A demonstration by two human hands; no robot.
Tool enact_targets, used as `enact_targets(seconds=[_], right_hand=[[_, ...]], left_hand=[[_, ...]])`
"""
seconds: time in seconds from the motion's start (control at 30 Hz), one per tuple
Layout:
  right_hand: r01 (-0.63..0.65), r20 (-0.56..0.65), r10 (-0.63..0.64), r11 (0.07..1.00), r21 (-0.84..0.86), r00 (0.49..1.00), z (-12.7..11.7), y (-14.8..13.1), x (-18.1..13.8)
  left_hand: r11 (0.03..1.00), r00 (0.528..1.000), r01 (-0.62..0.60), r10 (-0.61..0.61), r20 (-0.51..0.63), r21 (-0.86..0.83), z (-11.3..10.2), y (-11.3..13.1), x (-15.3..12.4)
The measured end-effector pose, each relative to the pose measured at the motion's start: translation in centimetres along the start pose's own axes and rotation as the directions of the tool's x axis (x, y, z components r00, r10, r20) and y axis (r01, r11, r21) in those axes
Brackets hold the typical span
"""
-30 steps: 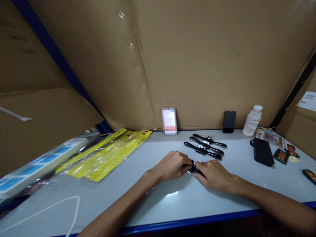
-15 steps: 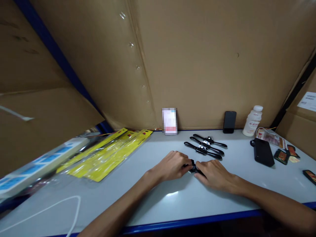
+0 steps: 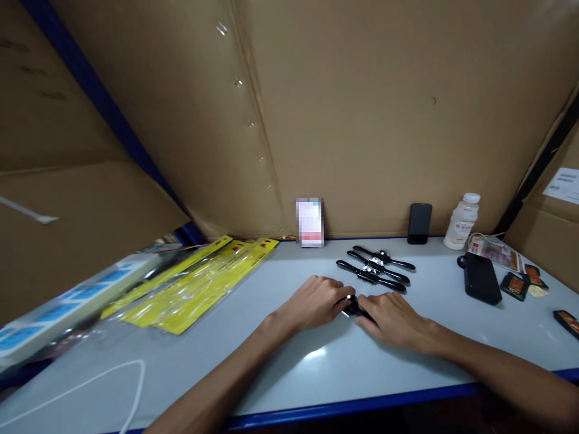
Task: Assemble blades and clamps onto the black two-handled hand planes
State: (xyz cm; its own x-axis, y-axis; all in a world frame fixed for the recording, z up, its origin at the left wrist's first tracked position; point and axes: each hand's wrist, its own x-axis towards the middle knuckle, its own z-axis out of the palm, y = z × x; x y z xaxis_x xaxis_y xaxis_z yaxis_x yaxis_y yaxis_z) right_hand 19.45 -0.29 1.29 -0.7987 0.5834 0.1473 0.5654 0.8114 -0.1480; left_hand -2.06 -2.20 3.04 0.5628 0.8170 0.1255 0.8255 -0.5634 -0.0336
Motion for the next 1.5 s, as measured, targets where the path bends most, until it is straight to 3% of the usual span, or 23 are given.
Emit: enact_targets(seconds=[0.43, 0.53, 0.67, 0.73, 1.0, 1.13, 1.3, 1.5], right_hand=[[-0.004, 0.021, 0.005, 1.0, -0.021, 1.0, -0.1, 0.0, 0.0], [0.0, 0.028, 0.0, 1.0, -0.024, 1.0, -0.1, 0.0, 0.0], [-0.008, 0.026, 0.009, 0.999, -0.034, 1.0, 0.0, 0.0, 0.1], [-0.003, 0.025, 0.004, 1.0, -0.028, 1.0, 0.0, 0.1, 0.1], [-0.005, 0.02, 0.005, 1.0, -0.019, 1.0, -0.1, 0.0, 0.0], [-0.004, 0.014, 0.004, 1.0, -0.002, 1.0, 0.0, 0.0, 0.0], [-0.009, 0.017, 0.009, 1.0, -0.02, 1.0, 0.1, 0.0, 0.0], [-0.005, 0.018, 0.006, 1.0, -0.007, 1.0, 0.1, 0.0, 0.0]], left_hand=[[0.999, 1.0, 0.01, -0.01, 0.007, 0.046, 0.0, 0.0, 0.1], [0.999, 0.999, 0.032, -0.032, -0.007, -0.041, 0.2, 0.4, 0.3], [0.971, 0.999, -0.041, 0.039, -0.014, -0.234, 0.2, 0.7, 0.1], [0.97, 0.999, -0.047, 0.042, -0.024, -0.24, 0.3, 0.5, 0.1], [0.999, 0.998, 0.027, -0.029, -0.049, -0.038, 0.8, -0.1, 0.3], [0.988, 0.989, 0.141, -0.143, -0.033, -0.068, 1.2, 0.5, 0.6], [0.924, 0.933, 0.356, -0.359, 0.001, -0.139, 1.7, 1.4, 1.2], [0.901, 0.919, 0.381, -0.393, -0.018, -0.206, 1.7, 1.5, 1.3]])
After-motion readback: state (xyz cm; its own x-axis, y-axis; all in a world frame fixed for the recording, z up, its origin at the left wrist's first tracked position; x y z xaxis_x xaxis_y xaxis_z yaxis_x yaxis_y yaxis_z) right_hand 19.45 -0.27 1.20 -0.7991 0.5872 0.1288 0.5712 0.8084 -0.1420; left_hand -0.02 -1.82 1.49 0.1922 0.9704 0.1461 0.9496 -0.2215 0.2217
